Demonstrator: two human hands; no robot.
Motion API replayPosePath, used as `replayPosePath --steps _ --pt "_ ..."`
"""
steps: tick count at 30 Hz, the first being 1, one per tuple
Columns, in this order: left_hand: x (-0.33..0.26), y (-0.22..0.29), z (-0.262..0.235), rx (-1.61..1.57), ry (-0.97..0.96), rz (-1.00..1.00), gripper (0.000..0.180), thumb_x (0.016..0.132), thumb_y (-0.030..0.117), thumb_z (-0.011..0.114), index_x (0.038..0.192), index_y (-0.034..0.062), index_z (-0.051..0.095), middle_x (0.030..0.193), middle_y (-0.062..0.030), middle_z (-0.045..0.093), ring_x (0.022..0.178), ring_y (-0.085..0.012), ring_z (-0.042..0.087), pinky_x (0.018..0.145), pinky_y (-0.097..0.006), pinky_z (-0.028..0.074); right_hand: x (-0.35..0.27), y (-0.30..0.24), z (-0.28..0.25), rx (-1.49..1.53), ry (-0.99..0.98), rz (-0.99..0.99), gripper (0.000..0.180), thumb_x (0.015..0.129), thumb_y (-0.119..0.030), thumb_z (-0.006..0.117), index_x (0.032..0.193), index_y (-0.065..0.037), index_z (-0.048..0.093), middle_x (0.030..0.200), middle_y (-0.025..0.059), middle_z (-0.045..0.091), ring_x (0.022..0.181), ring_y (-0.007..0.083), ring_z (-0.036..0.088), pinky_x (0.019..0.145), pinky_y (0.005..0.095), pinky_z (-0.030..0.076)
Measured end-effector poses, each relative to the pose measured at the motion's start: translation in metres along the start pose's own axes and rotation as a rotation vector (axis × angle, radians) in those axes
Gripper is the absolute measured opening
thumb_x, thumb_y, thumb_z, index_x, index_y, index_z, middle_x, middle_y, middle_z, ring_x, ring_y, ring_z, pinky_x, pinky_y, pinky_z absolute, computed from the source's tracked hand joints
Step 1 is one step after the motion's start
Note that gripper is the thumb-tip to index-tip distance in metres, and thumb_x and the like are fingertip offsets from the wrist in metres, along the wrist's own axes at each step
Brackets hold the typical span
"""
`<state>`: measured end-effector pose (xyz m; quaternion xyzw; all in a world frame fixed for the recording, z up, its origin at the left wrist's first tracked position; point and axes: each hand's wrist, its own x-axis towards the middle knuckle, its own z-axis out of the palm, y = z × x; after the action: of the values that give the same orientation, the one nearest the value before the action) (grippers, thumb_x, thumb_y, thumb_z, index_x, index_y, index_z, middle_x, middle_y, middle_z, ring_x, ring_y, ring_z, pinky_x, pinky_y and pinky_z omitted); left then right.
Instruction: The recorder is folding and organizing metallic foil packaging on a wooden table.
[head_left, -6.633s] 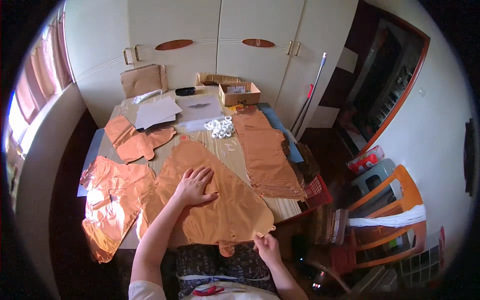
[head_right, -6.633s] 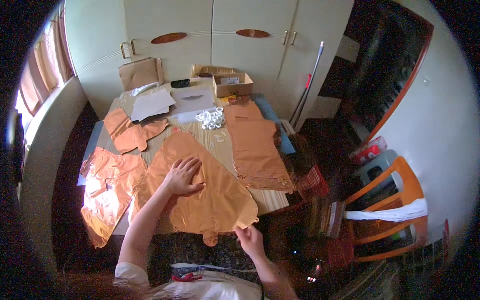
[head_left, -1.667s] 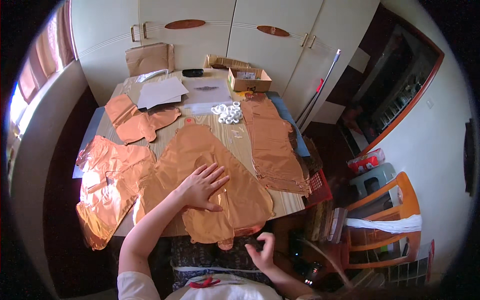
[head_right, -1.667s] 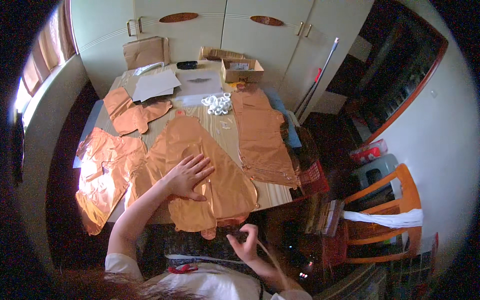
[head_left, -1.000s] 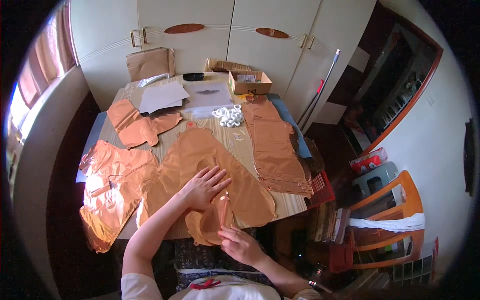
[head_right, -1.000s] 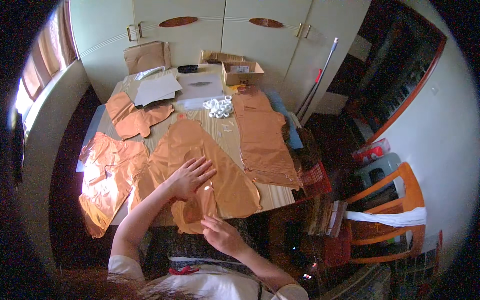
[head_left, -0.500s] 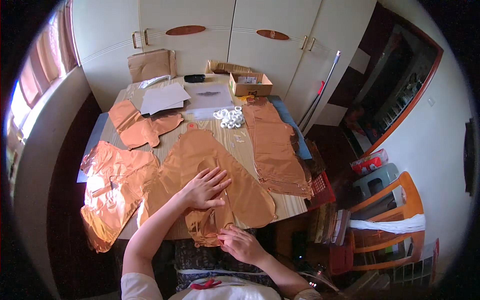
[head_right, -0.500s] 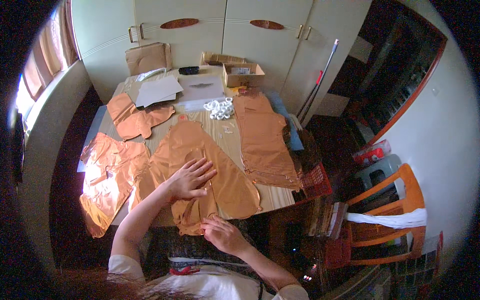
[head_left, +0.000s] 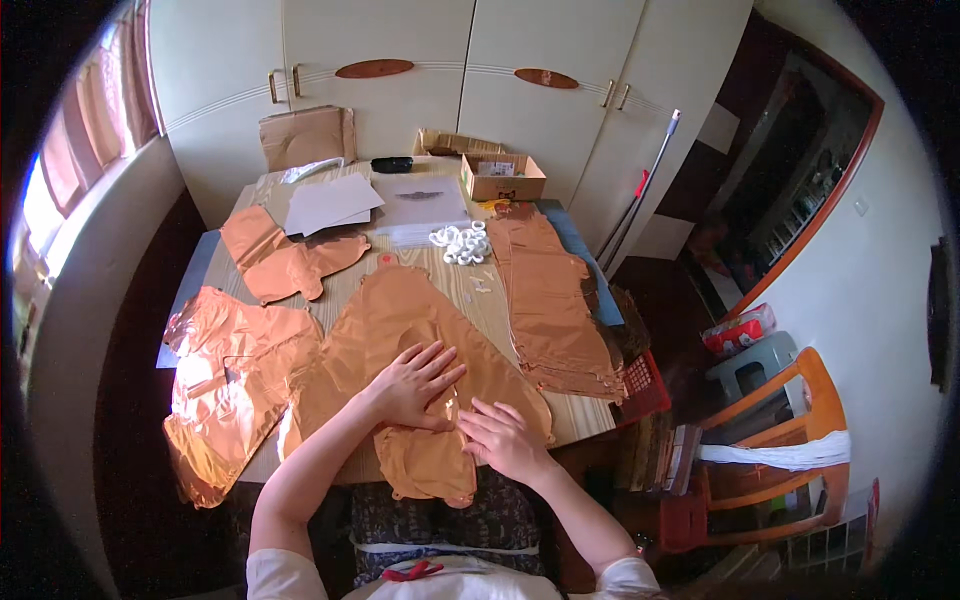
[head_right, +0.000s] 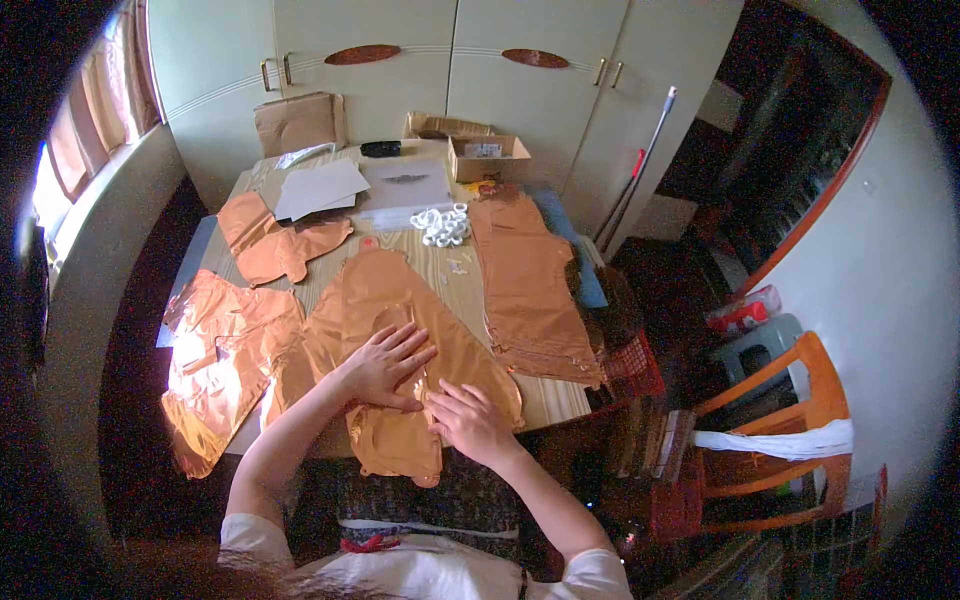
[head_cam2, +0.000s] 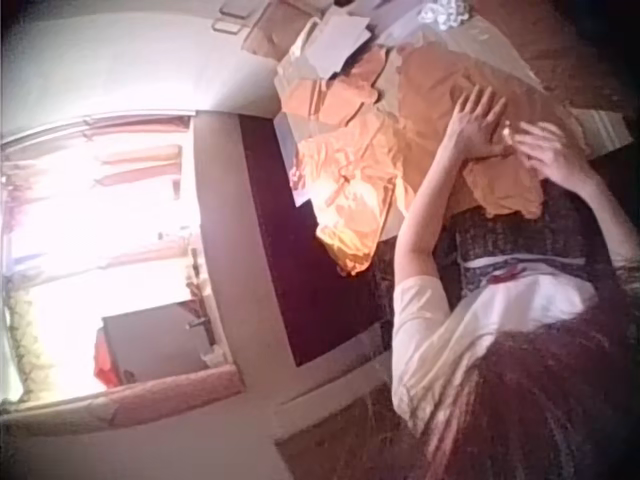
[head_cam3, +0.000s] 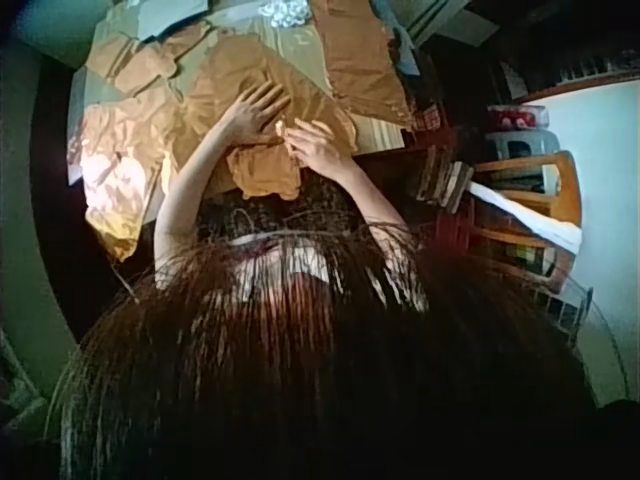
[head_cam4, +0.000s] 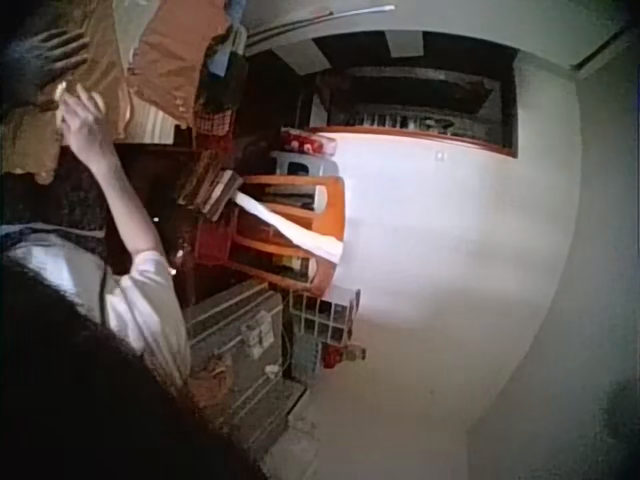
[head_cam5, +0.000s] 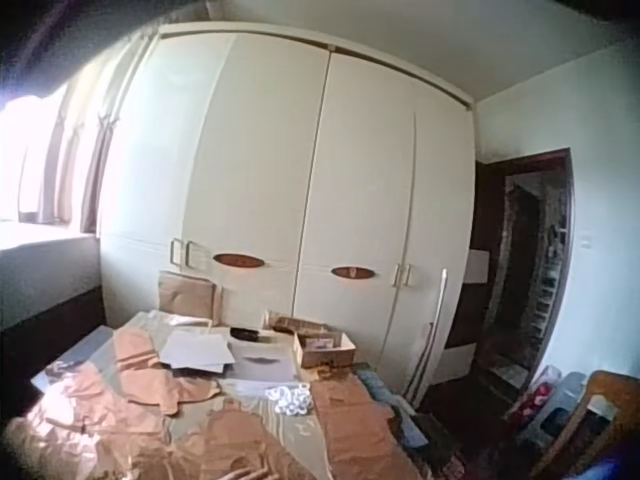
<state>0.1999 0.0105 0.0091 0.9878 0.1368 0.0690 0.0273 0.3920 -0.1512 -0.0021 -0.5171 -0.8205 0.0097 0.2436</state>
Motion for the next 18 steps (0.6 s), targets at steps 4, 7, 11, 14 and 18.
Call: replayPosePath --steps 4,7,11,14,18 --pt "0.002 0.002 -0.003 -0.015 0.000 -0.001 0.099 0.075 0.072 0.055 0.149 0.0107 0.030 0.152 -0.0202 0.029 0.142 -0.0386 0.024 0.115 -0.050 0.020 -0.001 0.006 0.003 -0.003 -0.036 0.002 0.043 0.080 -0.035 0.071 0.116 -0.011 0.066 0.124 0.0010 0.063 0.128 0.0214 0.048 0.100 0.0427 0.037" --pt "-0.001 0.001 -0.003 -0.021 -0.003 -0.011 0.100 0.075 0.073 0.056 0.149 0.0109 0.030 0.152 -0.0200 0.029 0.142 -0.0387 0.024 0.114 -0.051 0.021 0.007 0.005 -0.003 0.008 -0.128 0.030 0.049 0.078 -0.040 0.071 0.118 -0.012 0.066 0.128 -0.0009 0.061 0.132 0.0213 0.043 0.100 0.0446 0.036" --pt "-0.001 0.000 0.001 -0.021 0.025 0.001 0.101 0.073 0.073 0.056 0.149 0.0109 0.031 0.152 -0.0197 0.029 0.142 -0.0385 0.025 0.114 -0.051 0.021 0.017 0.010 -0.012 -0.032 -0.294 0.048 0.066 0.075 -0.051 0.070 0.127 -0.012 0.060 0.139 -0.0018 0.052 0.138 0.0234 0.035 0.102 0.0460 0.033" --pt "-0.001 -0.001 0.003 -0.013 0.027 0.011 0.102 0.073 0.073 0.057 0.149 0.0110 0.031 0.153 -0.0195 0.029 0.142 -0.0381 0.025 0.114 -0.051 0.022 0.026 0.013 -0.018 -0.081 -0.367 0.042 0.075 0.073 -0.056 0.069 0.132 -0.012 0.055 0.142 0.0004 0.049 0.139 0.0260 0.033 0.104 0.0466 0.032" --pt "0.000 -0.002 0.003 0.003 0.028 0.013 0.101 0.073 0.074 0.057 0.149 0.0113 0.031 0.153 -0.0194 0.029 0.142 -0.0377 0.025 0.114 -0.051 0.022 0.028 0.017 -0.017 -0.099 -0.386 0.022 0.080 0.074 -0.058 0.067 0.136 -0.010 0.051 0.144 0.0040 0.046 0.140 0.0289 0.032 0.108 0.0476 0.028"
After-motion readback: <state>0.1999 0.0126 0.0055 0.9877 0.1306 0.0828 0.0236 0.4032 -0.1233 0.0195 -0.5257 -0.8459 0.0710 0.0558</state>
